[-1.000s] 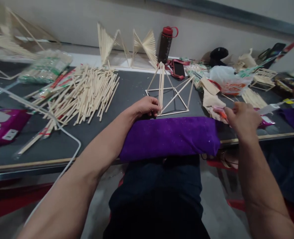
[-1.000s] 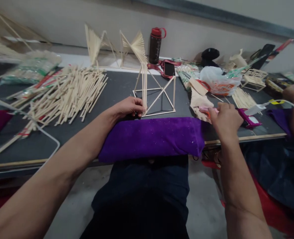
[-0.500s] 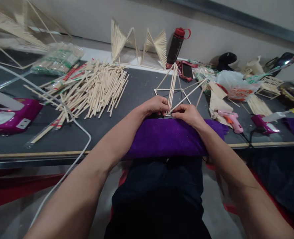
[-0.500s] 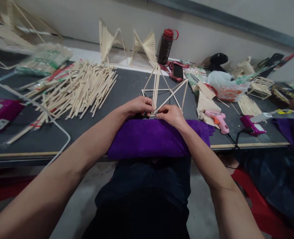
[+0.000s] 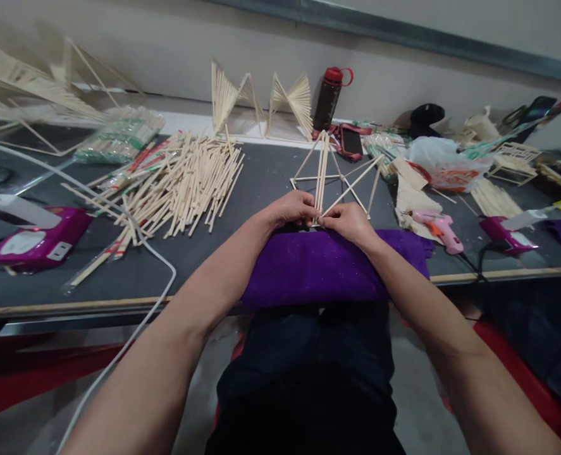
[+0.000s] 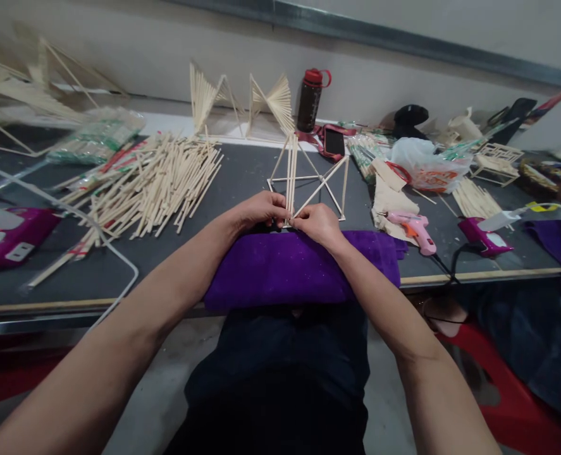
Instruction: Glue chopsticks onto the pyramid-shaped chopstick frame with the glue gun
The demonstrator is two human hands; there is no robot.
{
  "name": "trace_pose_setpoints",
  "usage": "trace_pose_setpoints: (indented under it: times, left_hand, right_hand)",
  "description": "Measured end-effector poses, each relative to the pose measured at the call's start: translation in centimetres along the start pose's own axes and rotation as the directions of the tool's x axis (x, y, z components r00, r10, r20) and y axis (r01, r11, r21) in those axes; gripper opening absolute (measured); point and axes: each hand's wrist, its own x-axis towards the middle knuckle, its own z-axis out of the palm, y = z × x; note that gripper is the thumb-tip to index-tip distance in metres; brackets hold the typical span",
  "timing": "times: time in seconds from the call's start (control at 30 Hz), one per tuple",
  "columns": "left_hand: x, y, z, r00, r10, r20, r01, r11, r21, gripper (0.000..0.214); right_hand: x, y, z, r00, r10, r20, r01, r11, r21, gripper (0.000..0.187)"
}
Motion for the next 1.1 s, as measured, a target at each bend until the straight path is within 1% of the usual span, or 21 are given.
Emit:
trace_pose_setpoints:
  times: [0.37, 0.6, 0.77, 1.1]
  left_hand:
    - [-0.04, -0.2, -0.1, 1.0, -0.029, -0.005, 0.029, 1.0, 0.008, 0.007]
    - [-0.03, -0.24, -0.22, 0.999, -0.035, -0.009, 0.036, 0.998, 0.049, 0.006]
    - [-0.04, -0.14, -0.25, 1.0, -0.025, -0.012, 0.025, 0.998, 0.065, 0.003]
    - [-0.06, -0.08, -0.22, 0.999, -0.033, -0.013, 0.033, 0.998, 0.06, 0.003]
  right_hand:
    - [-0.27, -0.76, -0.1, 1.0, 0.009, 0.0, -0.009, 0.998, -0.065, 0.021]
    - [-0.09, -0.77, 0.14, 1.0, 0.026, -0.016, -0.027, 0.994, -0.106, 0.024]
    - [-0.04, -0.84, 0.1, 0.999, 0.031, -0.011, -0.032, 0.993, -0.111, 0.025]
    - [-0.14, -0.91, -0.03, 1.0, 0.02, -0.001, -0.02, 0.994, -0.103, 0.023]
